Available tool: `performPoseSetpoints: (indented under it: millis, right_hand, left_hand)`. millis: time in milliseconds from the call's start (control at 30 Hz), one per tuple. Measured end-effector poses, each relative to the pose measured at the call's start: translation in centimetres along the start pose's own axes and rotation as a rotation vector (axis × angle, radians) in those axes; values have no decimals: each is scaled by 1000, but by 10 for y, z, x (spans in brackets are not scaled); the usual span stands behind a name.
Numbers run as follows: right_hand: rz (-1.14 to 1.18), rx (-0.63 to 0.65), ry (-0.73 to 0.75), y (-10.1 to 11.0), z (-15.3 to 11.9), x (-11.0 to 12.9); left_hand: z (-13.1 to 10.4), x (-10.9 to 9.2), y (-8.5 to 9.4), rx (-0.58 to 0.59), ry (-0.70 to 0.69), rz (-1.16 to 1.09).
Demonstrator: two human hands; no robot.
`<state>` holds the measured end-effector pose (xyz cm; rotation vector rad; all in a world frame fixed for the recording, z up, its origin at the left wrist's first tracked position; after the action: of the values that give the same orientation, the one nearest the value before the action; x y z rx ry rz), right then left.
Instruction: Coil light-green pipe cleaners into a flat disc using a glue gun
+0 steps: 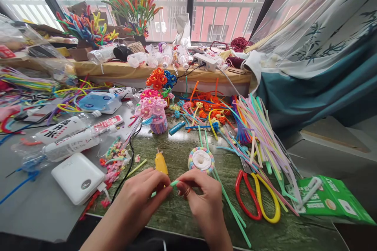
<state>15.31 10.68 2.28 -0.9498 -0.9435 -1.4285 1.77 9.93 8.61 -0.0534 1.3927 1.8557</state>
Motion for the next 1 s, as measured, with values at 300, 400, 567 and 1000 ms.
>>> performPoseSetpoints:
  millis: [300, 400, 567, 1000]
  right_hand:
    - [403, -178, -186, -6, -9, -20]
    - [560, -226, -203, -16, -10, -26]
    - [694, -180, -181, -21, -4, -24]
    - [-1, 104, -57, 5, -6, 1]
  left_hand:
    - [-9, 12, -3, -164, 236, -306]
    - [-13, 13, -5, -242, 288, -428]
    - [-16, 12, -4, -222, 254, -337]
    - [-5, -10, -4, -4, -73, 7]
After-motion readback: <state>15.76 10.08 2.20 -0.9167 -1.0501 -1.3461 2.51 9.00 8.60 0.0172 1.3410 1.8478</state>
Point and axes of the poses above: each hand's wrist, its own z-axis towards the middle knuckle, its own y-axis out of the back of the hand, x = y × z, the point moved 9 cm from there along z, towards the middle knuckle, and after that the axes turned 3 degrees about y, right-handed, at the moved point
